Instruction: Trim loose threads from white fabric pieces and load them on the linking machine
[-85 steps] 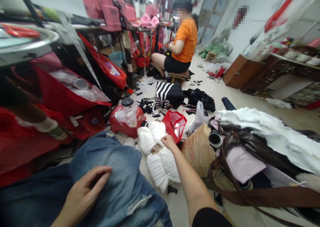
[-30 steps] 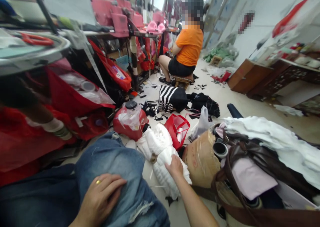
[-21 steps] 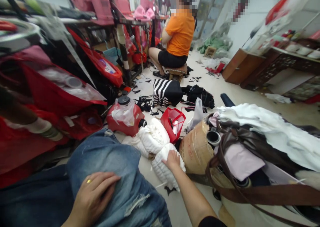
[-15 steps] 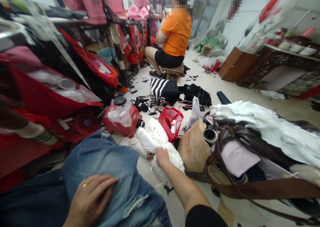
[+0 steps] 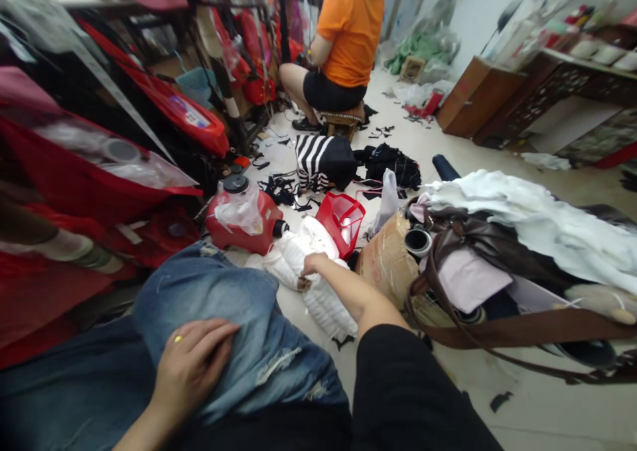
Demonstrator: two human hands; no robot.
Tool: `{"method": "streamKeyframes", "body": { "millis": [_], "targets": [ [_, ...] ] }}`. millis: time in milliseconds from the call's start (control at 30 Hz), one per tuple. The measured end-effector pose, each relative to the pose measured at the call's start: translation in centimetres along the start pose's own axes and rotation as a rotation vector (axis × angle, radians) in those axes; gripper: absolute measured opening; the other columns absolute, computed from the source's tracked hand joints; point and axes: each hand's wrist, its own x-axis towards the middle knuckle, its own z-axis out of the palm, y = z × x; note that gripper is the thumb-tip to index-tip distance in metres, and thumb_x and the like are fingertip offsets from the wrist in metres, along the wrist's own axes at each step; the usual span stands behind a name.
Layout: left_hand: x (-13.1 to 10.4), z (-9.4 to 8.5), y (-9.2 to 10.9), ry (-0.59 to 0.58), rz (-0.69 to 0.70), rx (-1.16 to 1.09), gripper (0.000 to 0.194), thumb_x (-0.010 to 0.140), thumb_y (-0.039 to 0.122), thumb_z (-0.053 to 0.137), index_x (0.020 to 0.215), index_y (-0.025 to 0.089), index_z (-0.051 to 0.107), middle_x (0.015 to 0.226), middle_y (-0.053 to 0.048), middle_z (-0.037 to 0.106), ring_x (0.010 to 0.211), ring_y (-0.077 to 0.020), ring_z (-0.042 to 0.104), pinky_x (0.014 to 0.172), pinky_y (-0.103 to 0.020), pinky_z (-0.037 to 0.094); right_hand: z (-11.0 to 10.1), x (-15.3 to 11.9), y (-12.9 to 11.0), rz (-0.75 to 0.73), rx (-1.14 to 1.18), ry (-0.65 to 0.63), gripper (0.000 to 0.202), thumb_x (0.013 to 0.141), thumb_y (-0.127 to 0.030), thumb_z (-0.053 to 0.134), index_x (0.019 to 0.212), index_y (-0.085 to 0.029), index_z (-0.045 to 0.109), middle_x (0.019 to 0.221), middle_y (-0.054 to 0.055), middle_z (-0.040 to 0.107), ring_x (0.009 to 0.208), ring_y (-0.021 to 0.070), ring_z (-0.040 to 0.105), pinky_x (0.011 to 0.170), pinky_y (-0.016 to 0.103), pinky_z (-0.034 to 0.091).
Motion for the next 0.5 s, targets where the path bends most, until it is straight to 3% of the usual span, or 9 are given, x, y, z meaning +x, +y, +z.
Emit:
{"method": "streamKeyframes", "body": {
  "millis": [100, 200, 300, 367, 500],
  "targets": [
    [-0.1, 0.2, -0.1, -0.001, 0.007, -0.021, 0.016, 0.089, 0.017, 0.059, 0.098, 0.022, 0.072, 0.091, -0.005, 0.072, 0.083, -0.0198, 0.063, 0.08, -0.033, 0.044, -5.0, -0.1, 0.6, -0.069, -0.038, -0.079, 0.034, 0.094, -0.035, 0.06, 0.123, -0.017, 0.059, 0.124, 0.009, 0.061, 0.106, 0.0233, 0.063, 0.089, 0.045, 0.054],
    [0.5, 0.5, 0.0, -0.017, 0.026, -0.013, 0.016, 0.088, 0.016, 0.06, 0.098, 0.021, 0.072, 0.092, -0.005, 0.072, 0.083, -0.0205, 0.062, 0.079, -0.034, 0.044, -7.8, -2.4, 0.8, -0.141, -0.027, -0.095, 0.032, 0.092, -0.036, 0.063, 0.116, -0.015, 0.063, 0.119, 0.009, 0.064, 0.104, 0.0231, 0.064, 0.089, 0.044, 0.053],
    [1.0, 0.5, 0.2, -0.016, 0.045, -0.004, 0.016, 0.089, 0.015, 0.059, 0.098, 0.02, 0.071, 0.092, -0.005, 0.072, 0.084, -0.0207, 0.061, 0.079, -0.034, 0.043, -7.5, -5.7, 1.3, -0.215, 0.026, -0.148, 0.032, 0.08, -0.04, 0.076, 0.1, -0.016, 0.071, 0.098, 0.003, 0.072, 0.091, 0.0189, 0.068, 0.085, 0.031, 0.053],
    [0.9, 0.3, 0.3, -0.015, 0.05, -0.008, 0.017, 0.089, 0.014, 0.058, 0.099, 0.02, 0.071, 0.093, -0.005, 0.072, 0.084, -0.0202, 0.061, 0.079, -0.034, 0.043, -6.6, -6.8, 2.3, -0.221, 0.065, -0.152, 0.034, 0.078, -0.042, 0.077, 0.103, -0.018, 0.071, 0.095, 0.0, 0.073, 0.086, 0.0157, 0.069, 0.082, 0.025, 0.053],
    [0.1, 0.0, 0.2, 0.012, 0.043, -0.01, 0.016, 0.089, 0.014, 0.058, 0.099, 0.02, 0.07, 0.092, -0.005, 0.071, 0.084, -0.0199, 0.061, 0.08, -0.034, 0.043, -4.8, -5.6, 5.0, -0.056, 0.094, -0.027, 0.034, 0.094, -0.037, 0.06, 0.122, -0.017, 0.06, 0.121, 0.008, 0.064, 0.1, 0.0205, 0.065, 0.087, 0.039, 0.055]
  ]
}}
